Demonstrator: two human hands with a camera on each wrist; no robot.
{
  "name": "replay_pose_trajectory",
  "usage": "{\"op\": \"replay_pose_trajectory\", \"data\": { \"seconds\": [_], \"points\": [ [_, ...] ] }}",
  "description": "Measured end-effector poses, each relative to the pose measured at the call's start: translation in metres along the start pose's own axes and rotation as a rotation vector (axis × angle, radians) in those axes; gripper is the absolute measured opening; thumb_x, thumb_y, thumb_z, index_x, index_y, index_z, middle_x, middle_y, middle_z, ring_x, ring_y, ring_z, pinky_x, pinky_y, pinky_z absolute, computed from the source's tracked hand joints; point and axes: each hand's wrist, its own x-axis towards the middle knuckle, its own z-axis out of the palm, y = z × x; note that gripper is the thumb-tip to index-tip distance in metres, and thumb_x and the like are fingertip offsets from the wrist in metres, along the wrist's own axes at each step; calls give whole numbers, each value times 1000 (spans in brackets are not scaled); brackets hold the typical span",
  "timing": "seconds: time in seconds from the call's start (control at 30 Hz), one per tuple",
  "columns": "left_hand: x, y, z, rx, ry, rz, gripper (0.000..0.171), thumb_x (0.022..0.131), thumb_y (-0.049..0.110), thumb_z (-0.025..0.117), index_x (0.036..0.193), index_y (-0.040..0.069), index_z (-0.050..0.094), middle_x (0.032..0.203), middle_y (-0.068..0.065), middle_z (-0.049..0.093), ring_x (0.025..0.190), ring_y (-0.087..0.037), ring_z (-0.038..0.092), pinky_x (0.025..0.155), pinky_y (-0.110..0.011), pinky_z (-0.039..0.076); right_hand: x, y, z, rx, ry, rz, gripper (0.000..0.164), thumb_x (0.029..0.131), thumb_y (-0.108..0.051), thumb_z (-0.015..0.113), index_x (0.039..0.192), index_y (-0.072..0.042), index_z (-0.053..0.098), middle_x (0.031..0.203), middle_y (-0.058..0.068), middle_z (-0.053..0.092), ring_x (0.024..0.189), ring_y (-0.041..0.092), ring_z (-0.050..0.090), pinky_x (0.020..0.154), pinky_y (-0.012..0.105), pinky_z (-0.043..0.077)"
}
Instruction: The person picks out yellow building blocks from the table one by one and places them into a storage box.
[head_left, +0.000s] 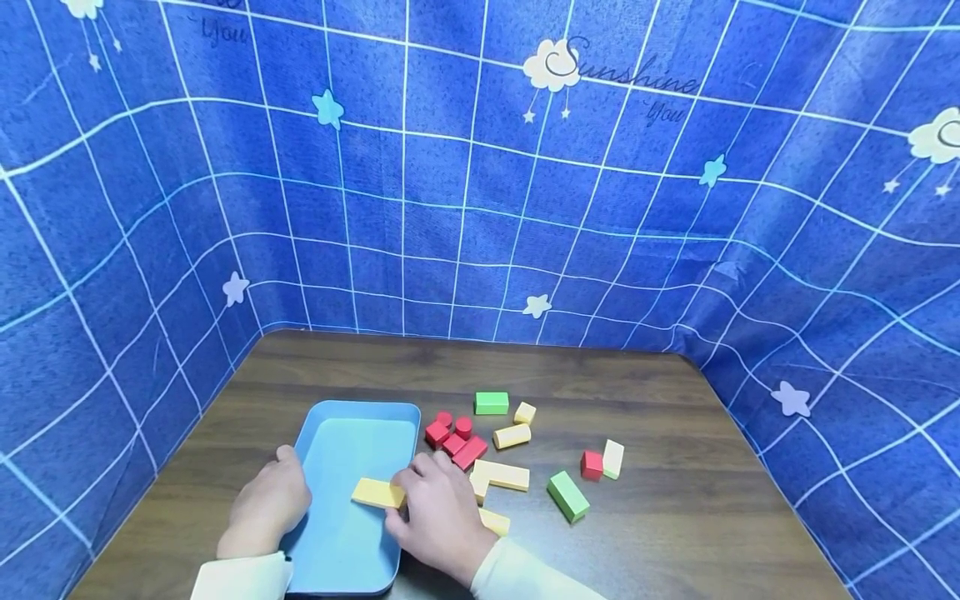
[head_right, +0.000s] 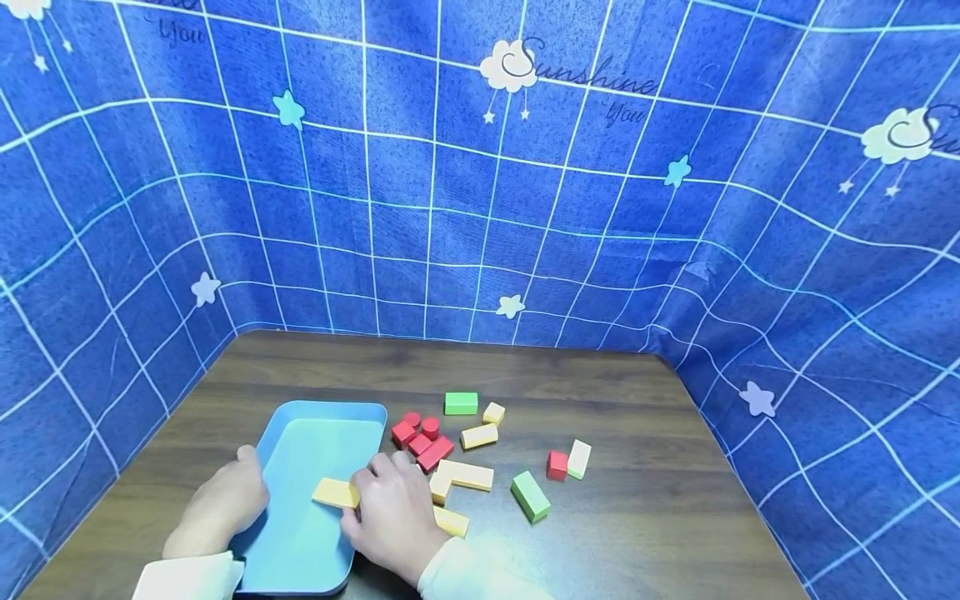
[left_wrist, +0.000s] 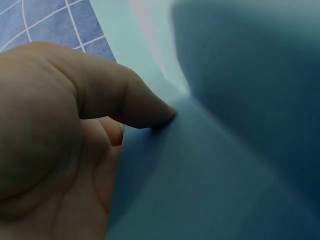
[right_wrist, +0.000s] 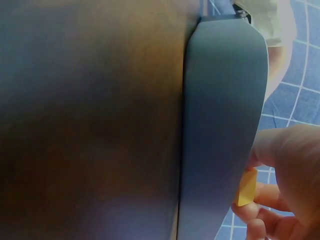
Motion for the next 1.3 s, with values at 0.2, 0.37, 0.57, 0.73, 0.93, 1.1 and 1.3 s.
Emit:
{"op": "replay_pose_trajectory", "data": {
  "seconds": [0.2,0.37,0.57,0.73,0.93,1.1,1.3],
  "points": [
    [0,1,0,9,2,-2,54,95,10,32,133,-21,10,121,-43,42,98,-56,48,75,-66,45,1,-3,1,-8,-21,-15,26,75,-46,68,92,-26,69,84,-11,54,72,10,40,60,24,36],
    [0,3,0,10,8,0,53,95,10,31,132,-21,11,120,-43,42,97,-56,49,75,-66,45,1,-6,1,-7,-37,-46,25,75,-46,69,89,-26,68,84,-12,54,71,9,39,59,23,37],
    [0,3,1,9,5,1,54,95,11,32,133,-21,10,122,-43,41,99,-56,48,77,-66,44,-1,-8,3,-4,-77,-27,25,73,-47,70,90,-28,68,82,-13,54,70,8,40,55,21,38],
    [0,3,1,3,1,-5,54,95,11,33,133,-21,11,119,-43,42,97,-55,49,76,-66,45,-1,-7,6,0,-99,-17,24,73,-46,70,89,-29,66,81,-14,52,68,8,40,51,21,37],
    [1,3,0,9,2,-11,54,95,10,33,132,-21,11,119,-42,43,97,-55,49,75,-65,45,0,-7,9,18,-148,0,22,73,-45,71,87,-30,64,77,-14,49,64,7,37,48,21,34],
    [-1,4,0,7,1,-13,54,95,10,33,132,-21,11,119,-43,42,96,-55,49,76,-65,45,2,-8,9,41,-209,18,20,72,-42,72,86,-30,62,75,-15,46,63,7,37,47,22,34],
    [-3,6,-2,1,4,-11,50,95,9,32,130,-21,14,115,-42,45,93,-54,51,72,-64,46,5,-10,8,53,-240,31,19,70,-39,74,82,-31,61,73,-15,45,59,4,39,45,22,35]
  ]
}}
